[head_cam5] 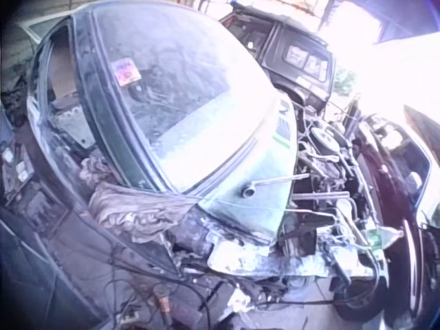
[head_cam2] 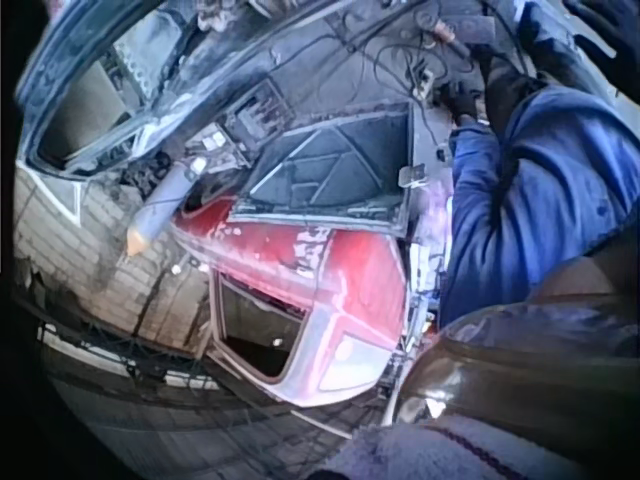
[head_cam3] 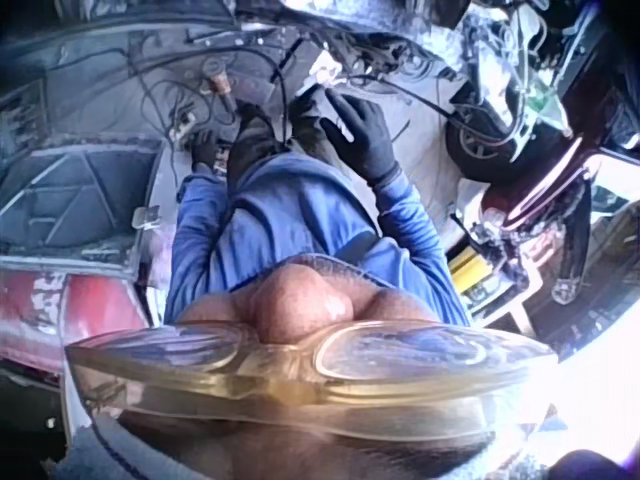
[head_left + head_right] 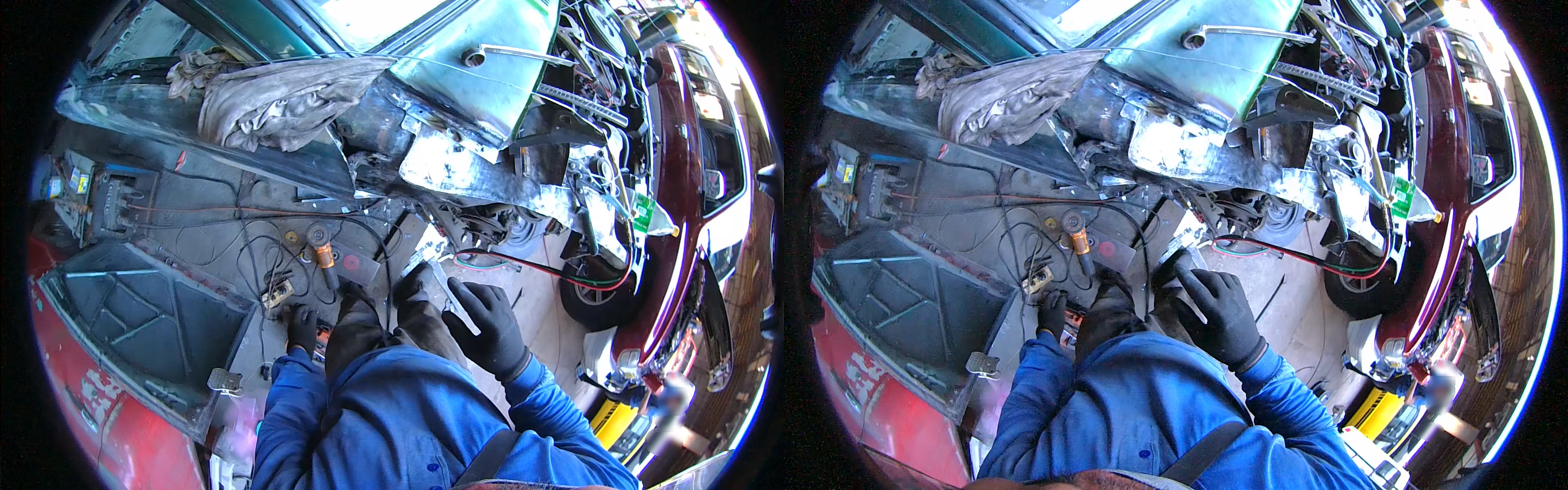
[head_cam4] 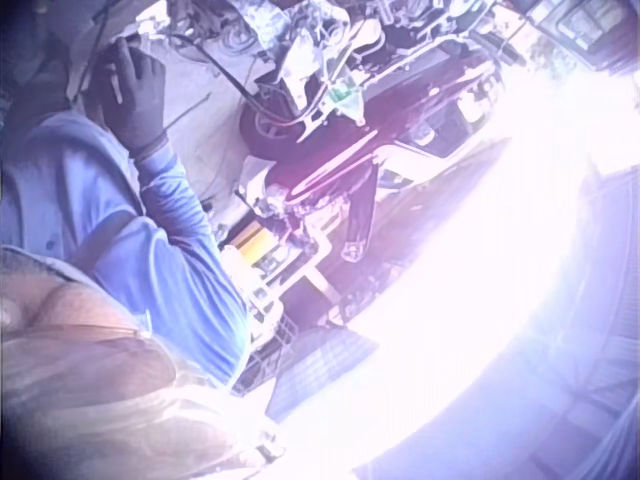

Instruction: The person uses a welding torch to heat and fuse metal sections on the front of a car. They then use pliers to remove a small metal piece and an angle grinder to smooth the welded area. The person repeats the welding process on another section of the car's front frame.

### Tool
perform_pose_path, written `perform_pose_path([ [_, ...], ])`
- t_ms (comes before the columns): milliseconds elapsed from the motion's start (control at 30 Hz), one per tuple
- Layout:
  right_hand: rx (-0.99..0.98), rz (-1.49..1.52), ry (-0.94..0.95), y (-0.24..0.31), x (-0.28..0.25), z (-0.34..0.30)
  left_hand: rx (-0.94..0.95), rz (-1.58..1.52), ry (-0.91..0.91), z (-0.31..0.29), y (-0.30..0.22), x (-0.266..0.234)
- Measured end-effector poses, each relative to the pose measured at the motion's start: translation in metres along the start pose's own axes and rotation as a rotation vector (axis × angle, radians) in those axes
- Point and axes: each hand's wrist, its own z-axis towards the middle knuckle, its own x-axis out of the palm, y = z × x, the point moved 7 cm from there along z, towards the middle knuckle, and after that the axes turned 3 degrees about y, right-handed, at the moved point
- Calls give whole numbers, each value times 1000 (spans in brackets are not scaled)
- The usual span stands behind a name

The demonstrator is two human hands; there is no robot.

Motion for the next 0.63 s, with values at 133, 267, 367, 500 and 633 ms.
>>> perform_pose_path([
  [133, 34, -15, 4, -1, 3, 0, -229, -514, -104, -11, 21, -1],
  [267, 57, -48, -98, -6, -15, -3, -463, -628, 51, -39, 32, 10],
  [367, 134, -72, -255, -29, -53, -10, -441, -664, 29, -48, 33, 7],
  [500, 93, -255, -567, -75, -142, -19, -483, -737, -28, -49, 23, -1],
  [633, 57, -314, -604, -108, -172, -15, -299, -622, -53, -51, 1, -10],
])
